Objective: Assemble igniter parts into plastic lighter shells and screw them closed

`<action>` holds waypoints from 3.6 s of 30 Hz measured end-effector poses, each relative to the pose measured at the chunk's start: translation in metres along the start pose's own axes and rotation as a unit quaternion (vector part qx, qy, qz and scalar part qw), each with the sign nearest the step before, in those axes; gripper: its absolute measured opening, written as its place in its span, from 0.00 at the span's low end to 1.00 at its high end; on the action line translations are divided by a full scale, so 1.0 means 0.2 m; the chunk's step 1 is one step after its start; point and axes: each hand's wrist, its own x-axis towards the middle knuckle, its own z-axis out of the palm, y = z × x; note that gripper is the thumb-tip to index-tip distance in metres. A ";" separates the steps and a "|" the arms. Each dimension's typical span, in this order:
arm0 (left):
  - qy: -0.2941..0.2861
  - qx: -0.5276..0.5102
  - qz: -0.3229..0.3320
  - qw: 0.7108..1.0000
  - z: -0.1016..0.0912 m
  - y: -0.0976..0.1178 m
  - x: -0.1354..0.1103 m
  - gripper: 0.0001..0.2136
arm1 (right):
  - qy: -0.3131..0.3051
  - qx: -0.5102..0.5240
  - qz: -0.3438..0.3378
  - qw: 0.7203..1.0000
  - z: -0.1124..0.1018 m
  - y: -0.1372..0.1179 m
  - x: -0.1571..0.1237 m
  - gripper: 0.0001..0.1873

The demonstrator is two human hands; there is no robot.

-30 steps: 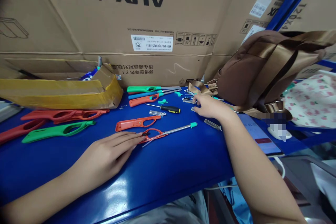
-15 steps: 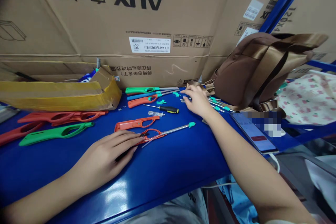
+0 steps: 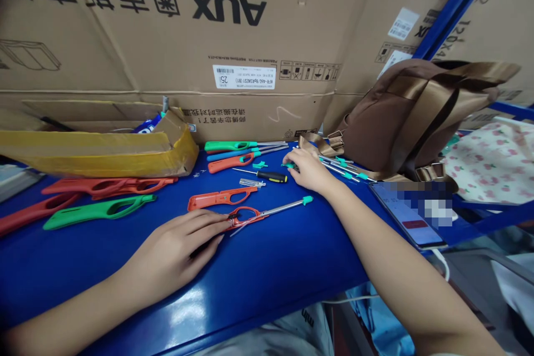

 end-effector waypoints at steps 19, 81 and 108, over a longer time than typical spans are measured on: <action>0.079 -0.157 -0.099 0.979 0.04 0.02 0.02 0.12 | -0.019 0.542 0.103 0.834 -0.01 -0.43 -0.06 0.18; -0.065 -0.158 -0.195 0.966 0.00 0.01 0.04 0.13 | -0.107 0.025 -0.287 0.952 0.00 -0.52 -0.18 0.12; -0.073 -0.157 -0.209 0.963 -0.01 0.01 0.05 0.12 | -0.093 -0.004 -0.324 0.941 0.00 -0.53 -0.18 0.12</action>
